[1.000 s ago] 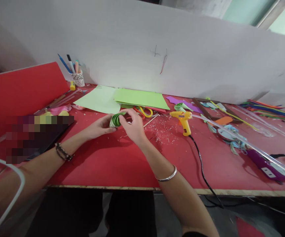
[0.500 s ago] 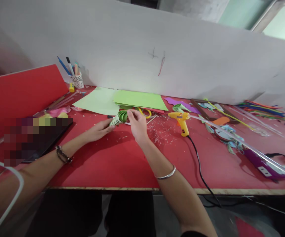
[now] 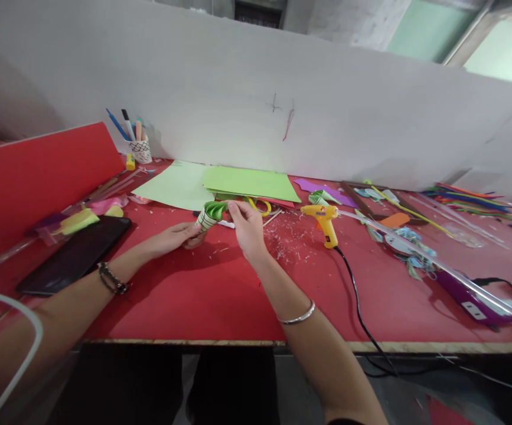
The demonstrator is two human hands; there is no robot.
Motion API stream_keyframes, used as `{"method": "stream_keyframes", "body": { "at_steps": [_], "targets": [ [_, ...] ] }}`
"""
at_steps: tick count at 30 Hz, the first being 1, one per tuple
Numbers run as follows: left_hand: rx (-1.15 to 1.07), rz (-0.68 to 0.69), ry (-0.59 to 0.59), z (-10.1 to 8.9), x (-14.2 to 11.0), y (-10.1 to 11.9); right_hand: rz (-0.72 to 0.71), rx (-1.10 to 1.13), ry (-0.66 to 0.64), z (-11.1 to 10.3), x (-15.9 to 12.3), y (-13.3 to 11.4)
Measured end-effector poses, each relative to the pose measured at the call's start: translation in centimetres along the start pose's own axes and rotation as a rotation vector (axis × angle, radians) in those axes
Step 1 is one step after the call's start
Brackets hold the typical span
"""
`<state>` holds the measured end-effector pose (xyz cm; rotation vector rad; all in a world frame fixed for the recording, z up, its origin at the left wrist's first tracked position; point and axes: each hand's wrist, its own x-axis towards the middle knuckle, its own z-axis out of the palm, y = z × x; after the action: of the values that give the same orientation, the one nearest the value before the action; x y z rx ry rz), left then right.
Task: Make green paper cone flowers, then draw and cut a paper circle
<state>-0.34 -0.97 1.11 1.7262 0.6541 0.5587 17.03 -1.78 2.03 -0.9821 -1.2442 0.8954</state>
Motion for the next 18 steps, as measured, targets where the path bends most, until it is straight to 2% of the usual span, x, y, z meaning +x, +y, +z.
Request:
{"method": "stream_keyframes", "body": {
  "at_steps": [2, 4, 6, 8, 13, 15, 18],
  "targets": [
    [-0.038, 0.011, 0.023, 0.0, 0.0, -0.1, 0.007, 0.015, -0.020, 0.0, 0.1, 0.1],
    [-0.032, 0.016, 0.100, 0.0, 0.0, -0.1, 0.019, 0.039, -0.042, 0.0, 0.1, 0.1],
    [0.016, 0.041, 0.173, 0.0, 0.0, 0.0, 0.042, 0.041, -0.066, 0.2, 0.1, 0.1],
    [0.090, 0.083, 0.197, 0.1, 0.0, 0.0, 0.064, 0.015, -0.111, 0.4, -0.1, 0.1],
    [0.175, 0.164, 0.150, 0.7, 0.3, -0.3, 0.036, 0.001, -0.317, 1.5, -1.1, -0.4],
    [0.187, 0.160, 0.131, 0.9, 0.4, -0.6, 0.043, 0.000, -0.328, 1.7, -1.4, -0.5],
    [0.185, 0.127, 0.039, 1.0, 0.5, -0.9, 0.051, 0.007, -0.321, 1.7, -1.5, -0.6]
  ]
}}
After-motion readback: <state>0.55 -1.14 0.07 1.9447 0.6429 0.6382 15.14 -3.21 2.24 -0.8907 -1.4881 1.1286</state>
